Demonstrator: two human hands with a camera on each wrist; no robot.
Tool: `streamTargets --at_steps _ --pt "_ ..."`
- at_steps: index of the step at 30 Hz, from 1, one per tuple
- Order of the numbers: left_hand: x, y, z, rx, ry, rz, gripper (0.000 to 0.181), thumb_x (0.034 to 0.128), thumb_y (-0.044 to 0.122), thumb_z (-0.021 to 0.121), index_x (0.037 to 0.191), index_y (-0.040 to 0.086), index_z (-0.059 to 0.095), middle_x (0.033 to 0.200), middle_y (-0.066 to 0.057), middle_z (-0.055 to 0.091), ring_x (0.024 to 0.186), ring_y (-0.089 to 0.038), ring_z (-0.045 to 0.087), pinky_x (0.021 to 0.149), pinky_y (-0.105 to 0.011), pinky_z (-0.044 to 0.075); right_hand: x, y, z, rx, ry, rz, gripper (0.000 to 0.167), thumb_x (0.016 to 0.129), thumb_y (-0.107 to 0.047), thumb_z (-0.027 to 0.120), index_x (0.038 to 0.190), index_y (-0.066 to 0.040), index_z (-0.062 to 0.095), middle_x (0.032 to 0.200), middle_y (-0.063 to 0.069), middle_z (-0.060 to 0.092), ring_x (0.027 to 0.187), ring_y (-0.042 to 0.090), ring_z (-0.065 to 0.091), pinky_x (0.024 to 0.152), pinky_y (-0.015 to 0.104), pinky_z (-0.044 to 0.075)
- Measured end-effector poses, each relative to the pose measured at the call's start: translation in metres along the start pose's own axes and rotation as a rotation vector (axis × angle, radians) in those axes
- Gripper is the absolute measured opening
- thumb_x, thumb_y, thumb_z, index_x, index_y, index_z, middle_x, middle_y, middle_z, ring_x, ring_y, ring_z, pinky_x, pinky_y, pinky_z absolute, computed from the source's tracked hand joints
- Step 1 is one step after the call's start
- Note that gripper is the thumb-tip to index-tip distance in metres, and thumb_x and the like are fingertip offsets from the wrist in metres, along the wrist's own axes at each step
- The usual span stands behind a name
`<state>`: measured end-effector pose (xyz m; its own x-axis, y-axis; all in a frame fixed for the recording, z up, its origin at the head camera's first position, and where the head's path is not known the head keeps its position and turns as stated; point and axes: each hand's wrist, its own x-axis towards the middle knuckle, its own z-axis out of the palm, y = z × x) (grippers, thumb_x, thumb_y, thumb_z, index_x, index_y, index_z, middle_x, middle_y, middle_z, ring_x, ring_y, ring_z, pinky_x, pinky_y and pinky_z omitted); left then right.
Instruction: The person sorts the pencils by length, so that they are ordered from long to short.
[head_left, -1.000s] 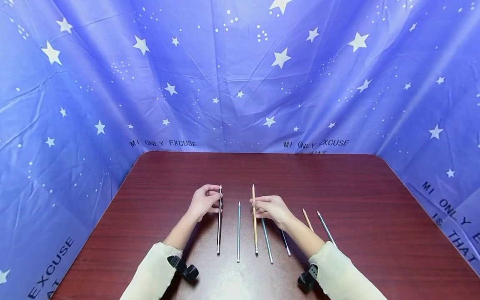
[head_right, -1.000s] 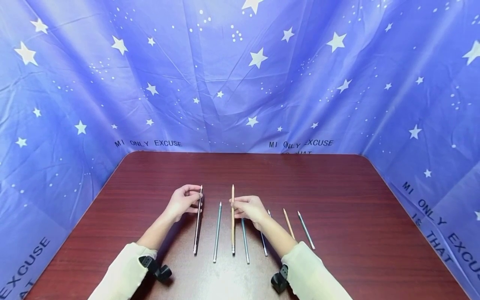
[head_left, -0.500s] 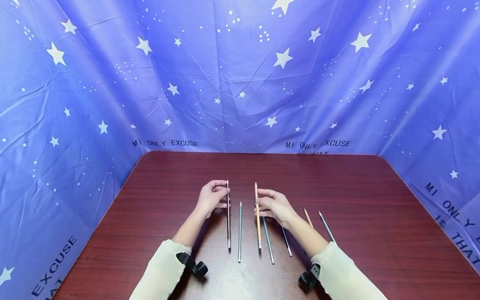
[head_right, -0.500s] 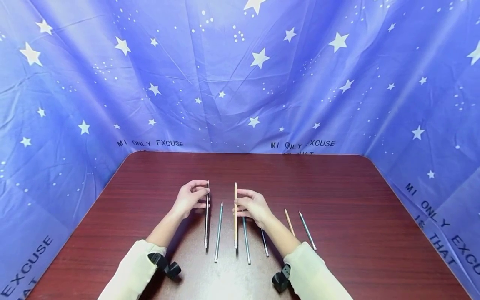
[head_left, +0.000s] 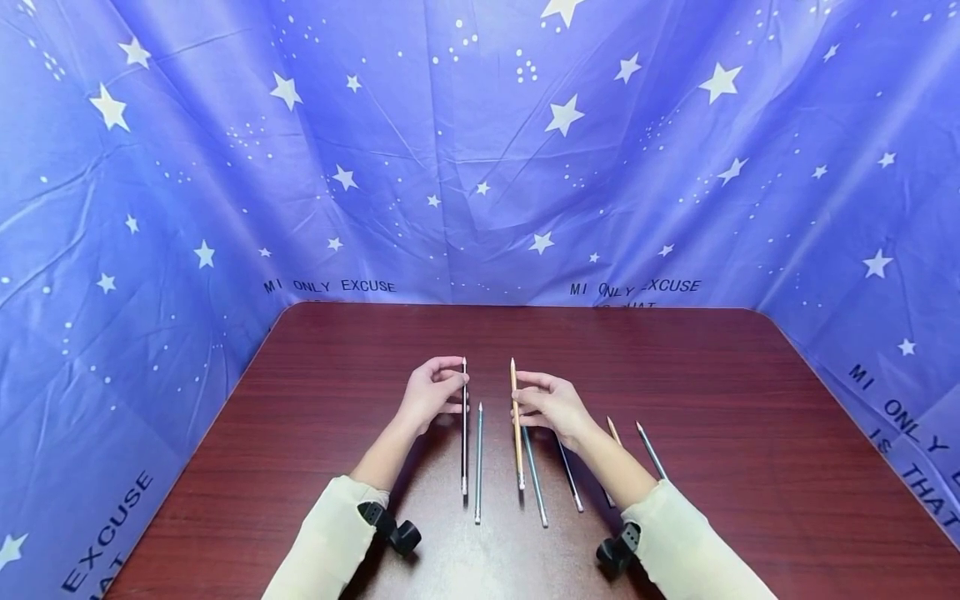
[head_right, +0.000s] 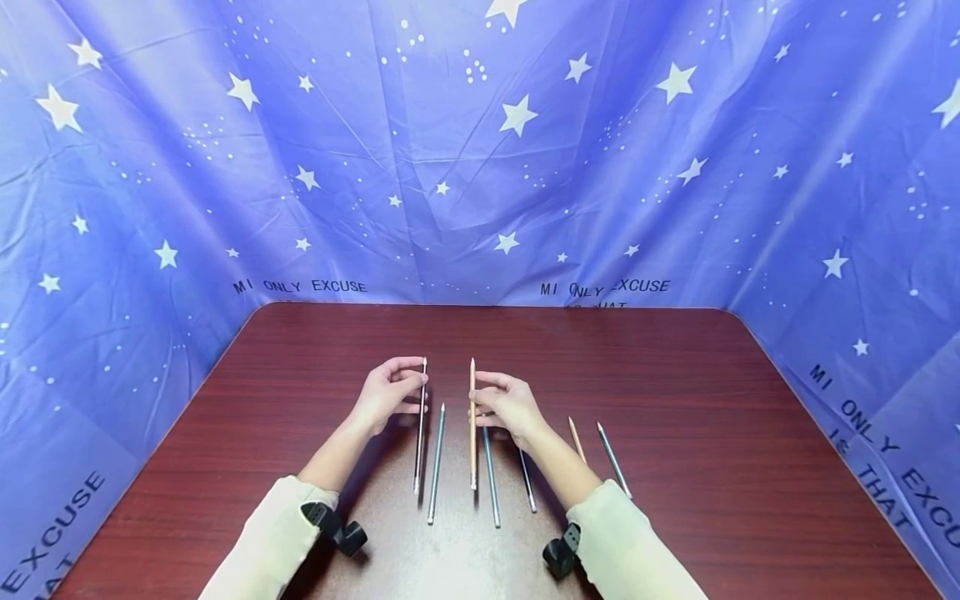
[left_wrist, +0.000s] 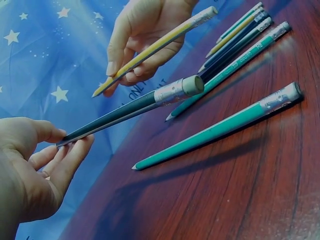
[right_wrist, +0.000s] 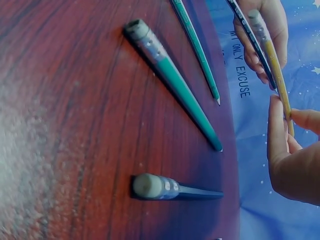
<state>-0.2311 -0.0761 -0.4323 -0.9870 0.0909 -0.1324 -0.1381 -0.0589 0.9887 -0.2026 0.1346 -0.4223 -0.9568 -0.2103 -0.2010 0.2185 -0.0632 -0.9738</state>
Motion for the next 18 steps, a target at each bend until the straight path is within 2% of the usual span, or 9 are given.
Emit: streamTargets --at_steps 7,18 --pt "0.005 0.002 0.001 0.004 -0.004 0.018 0.043 0.0845 0.003 0.064 0.125 -0.001 0.053 0.087 -0.002 0.064 0.063 -0.009 0.062 0.055 -0.031 0.061 0.002 0.0 0.002 -0.023 0.01 -0.012 0.05 0.086 -0.002 0.058 0.133 0.006 0.044 0.085 0.005 0.066 0.064 0.011 0.066 0.065 0.028 0.061" --pt "0.02 0.012 0.0 0.039 0.042 0.037 0.037 0.0829 0.004 0.066 0.119 0.004 0.059 0.083 -0.001 0.065 0.062 -0.01 0.062 0.054 -0.029 0.06 0.007 -0.003 0.002 -0.017 0.044 -0.019 0.049 0.085 -0.001 0.059 0.132 0.005 0.046 0.083 0.005 0.067 0.06 0.01 0.064 0.061 0.026 0.061"
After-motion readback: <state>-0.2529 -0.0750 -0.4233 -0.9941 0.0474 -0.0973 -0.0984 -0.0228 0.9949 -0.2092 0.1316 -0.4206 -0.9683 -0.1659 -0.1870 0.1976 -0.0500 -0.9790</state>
